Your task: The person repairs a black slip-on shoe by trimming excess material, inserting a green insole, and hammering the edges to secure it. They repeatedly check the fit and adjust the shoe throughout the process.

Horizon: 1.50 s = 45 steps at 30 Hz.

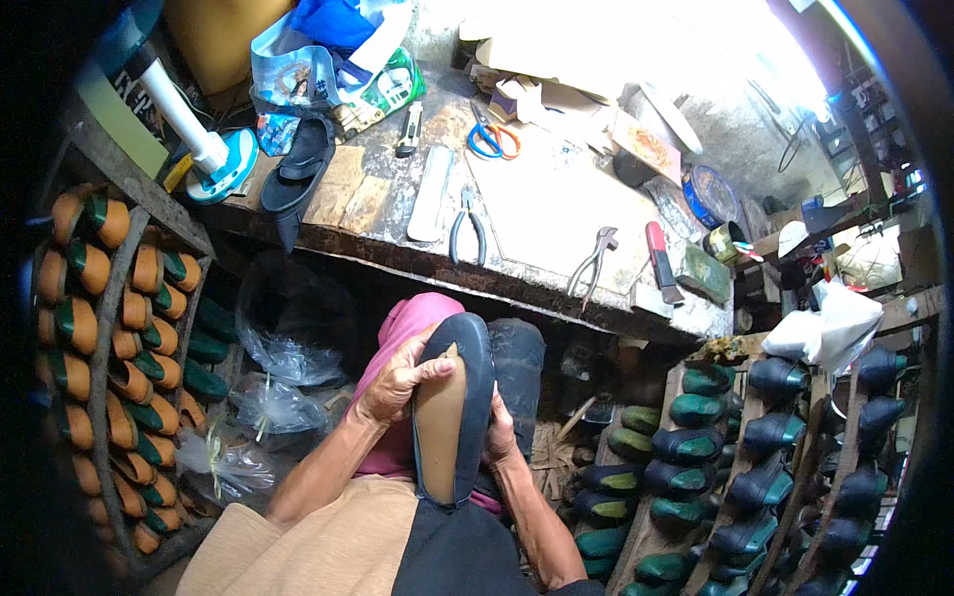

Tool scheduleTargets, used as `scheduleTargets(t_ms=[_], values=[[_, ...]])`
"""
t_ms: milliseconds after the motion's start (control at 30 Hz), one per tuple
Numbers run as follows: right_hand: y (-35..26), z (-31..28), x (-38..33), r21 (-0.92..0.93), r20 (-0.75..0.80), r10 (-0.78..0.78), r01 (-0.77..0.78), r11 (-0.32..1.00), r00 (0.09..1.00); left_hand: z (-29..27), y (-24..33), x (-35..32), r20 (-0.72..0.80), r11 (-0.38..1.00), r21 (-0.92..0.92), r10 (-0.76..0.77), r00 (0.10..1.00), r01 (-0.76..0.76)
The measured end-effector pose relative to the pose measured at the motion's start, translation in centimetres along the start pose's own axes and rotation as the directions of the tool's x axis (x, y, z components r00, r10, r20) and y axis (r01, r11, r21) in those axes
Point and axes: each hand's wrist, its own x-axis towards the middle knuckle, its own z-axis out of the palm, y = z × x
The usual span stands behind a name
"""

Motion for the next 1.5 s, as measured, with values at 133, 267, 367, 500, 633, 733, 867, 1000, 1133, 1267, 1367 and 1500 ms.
scheduleTargets(t_ms=[133, 267, 367, 500, 633, 733, 867, 1000, 1133, 1267, 1367, 1500], values=[[-0.8, 0.8, 0.6, -0.236, -0.078, -0.185, 0.162, 0.958, 0.980, 1.2, 1.0, 0.9, 0.006, 0.971, 0.218, 0.097, 0.995, -0.096], [-4.8, 2.0, 1.6, -0.805, -0.042, -0.613, 0.337, 0.489, 0.789, 0.0, 1.3, 1.9, 0.039, 0.877, 0.450, 0.169, 0.985, -0.168], [-11.5, 1.6, 1.8, -0.840, -0.010, -0.669, 0.356, 0.408, 0.743, -1.3, 0.3, 3.1, 0.029, 0.851, 0.511, 0.124, 0.992, -0.121], [-21.6, -1.9, 4.1, -0.981, 0.190, -0.806, 0.085, -0.172, 0.560, -2.7, -1.9, 4.5, 0.039, 0.893, 0.440, 0.086, 0.995, -0.095], [-29.3, -8.5, 8.7, -0.833, 0.384, -0.819, -0.222, -0.507, 0.427, -3.5, -2.8, 4.8, 0.029, 0.909, 0.414, 0.035, 0.999, -0.044], [-32.3, -13.3, 11.2, -0.767, 0.239, -0.795, -0.394, -0.507, 0.557, -3.8, -2.7, 4.8, 0.033, 0.899, 0.432, 0.066, 0.997, -0.073], [-34.1, -16.5, 13.8, -0.770, -0.012, -0.879, -0.565, -0.296, 0.477, -4.1, -2.6, 4.8, 0.047, 0.916, 0.377, 0.130, 0.990, -0.139], [-35.5, -17.0, 13.5, -0.709, 0.158, -0.803, -0.500, -0.497, 0.574, -4.5, -2.5, 4.8, -0.001, 0.947, 0.318, 0.040, 0.999, -0.037], [-36.5, -16.1, 12.7, -0.786, 0.219, -0.801, -0.386, -0.483, 0.557, -4.0, -2.4, 5.0, 0.050, 0.950, 0.309, 0.027, 0.998, -0.041], [-35.6, -13.2, 11.6, -0.939, 0.213, -0.868, -0.151, -0.308, 0.448, -2.3, -1.8, 5.2, 0.063, 0.907, 0.399, 0.122, 0.991, -0.137], [-33.1, -8.9, 9.4, -0.925, 0.031, -0.902, 0.355, 0.138, 0.431, -1.2, -0.3, 5.5, 0.092, 0.866, 0.494, 0.028, 0.995, -0.070], [-24.9, -1.5, 3.4, -0.155, -0.060, -0.791, 0.777, 0.610, 0.609, 0.2, 1.4, 5.9, 0.107, 0.706, 0.708, -0.117, 0.987, 0.007]])
